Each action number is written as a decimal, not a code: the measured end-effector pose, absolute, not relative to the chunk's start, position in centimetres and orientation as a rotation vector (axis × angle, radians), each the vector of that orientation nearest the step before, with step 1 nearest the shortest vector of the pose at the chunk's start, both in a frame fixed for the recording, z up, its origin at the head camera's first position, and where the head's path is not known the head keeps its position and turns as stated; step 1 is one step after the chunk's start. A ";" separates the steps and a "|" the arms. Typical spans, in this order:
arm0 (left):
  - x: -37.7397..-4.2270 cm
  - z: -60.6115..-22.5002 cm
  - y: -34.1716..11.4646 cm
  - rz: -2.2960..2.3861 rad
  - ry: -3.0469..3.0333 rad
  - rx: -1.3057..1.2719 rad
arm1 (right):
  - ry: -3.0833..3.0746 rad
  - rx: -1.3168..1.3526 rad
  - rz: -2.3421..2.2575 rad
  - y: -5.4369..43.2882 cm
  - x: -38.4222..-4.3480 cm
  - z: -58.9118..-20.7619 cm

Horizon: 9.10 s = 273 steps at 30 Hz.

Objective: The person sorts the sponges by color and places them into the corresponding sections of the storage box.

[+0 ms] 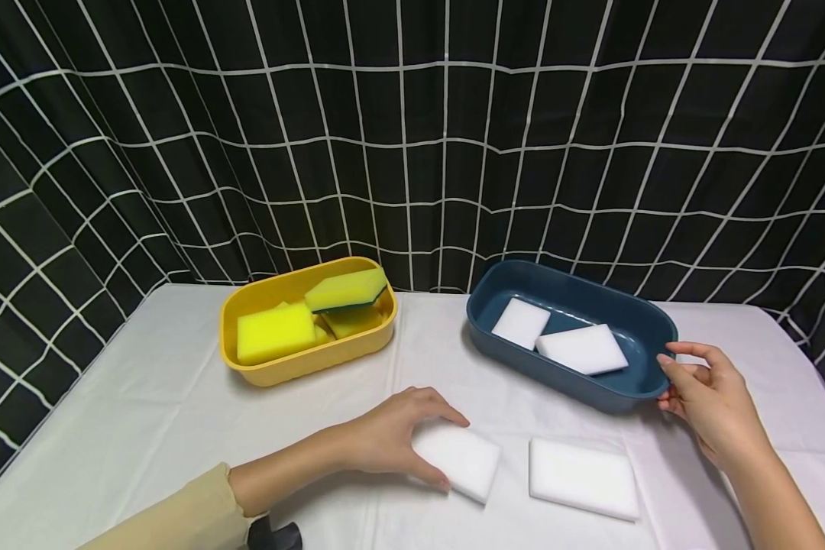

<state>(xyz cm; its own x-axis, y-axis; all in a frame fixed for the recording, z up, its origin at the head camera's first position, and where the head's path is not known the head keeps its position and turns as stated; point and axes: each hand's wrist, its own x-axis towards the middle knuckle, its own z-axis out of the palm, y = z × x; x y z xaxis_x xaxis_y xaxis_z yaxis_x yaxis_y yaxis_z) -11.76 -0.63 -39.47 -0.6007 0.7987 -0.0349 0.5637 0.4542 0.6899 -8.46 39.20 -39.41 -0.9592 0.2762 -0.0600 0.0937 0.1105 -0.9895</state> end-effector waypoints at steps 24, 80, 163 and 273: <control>-14.1 -37.0 2.9 1.061 2.461 1.134 | -2.279 -0.441 1.987 39.6 -8.5 -38.9; -19.5 -33.3 8.4 1.068 2.628 0.970 | -2.427 -0.545 1.840 39.9 -8.9 -39.0; -16.3 -35.7 9.9 1.176 2.653 1.094 | -2.419 -0.534 1.849 40.3 -8.8 -39.2; -14.2 -33.6 12.2 0.711 2.593 1.324 | -2.414 -0.509 1.842 40.2 -8.7 -39.4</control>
<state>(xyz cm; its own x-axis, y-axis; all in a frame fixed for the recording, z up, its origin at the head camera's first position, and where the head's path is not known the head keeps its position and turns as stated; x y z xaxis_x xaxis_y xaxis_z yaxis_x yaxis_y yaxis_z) -14.19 12.21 -33.58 -0.6016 0.7944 0.0839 0.7261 0.5000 0.4720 -8.67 40.22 -39.39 -0.9433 0.2969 -0.1482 0.2213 0.2303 -0.9476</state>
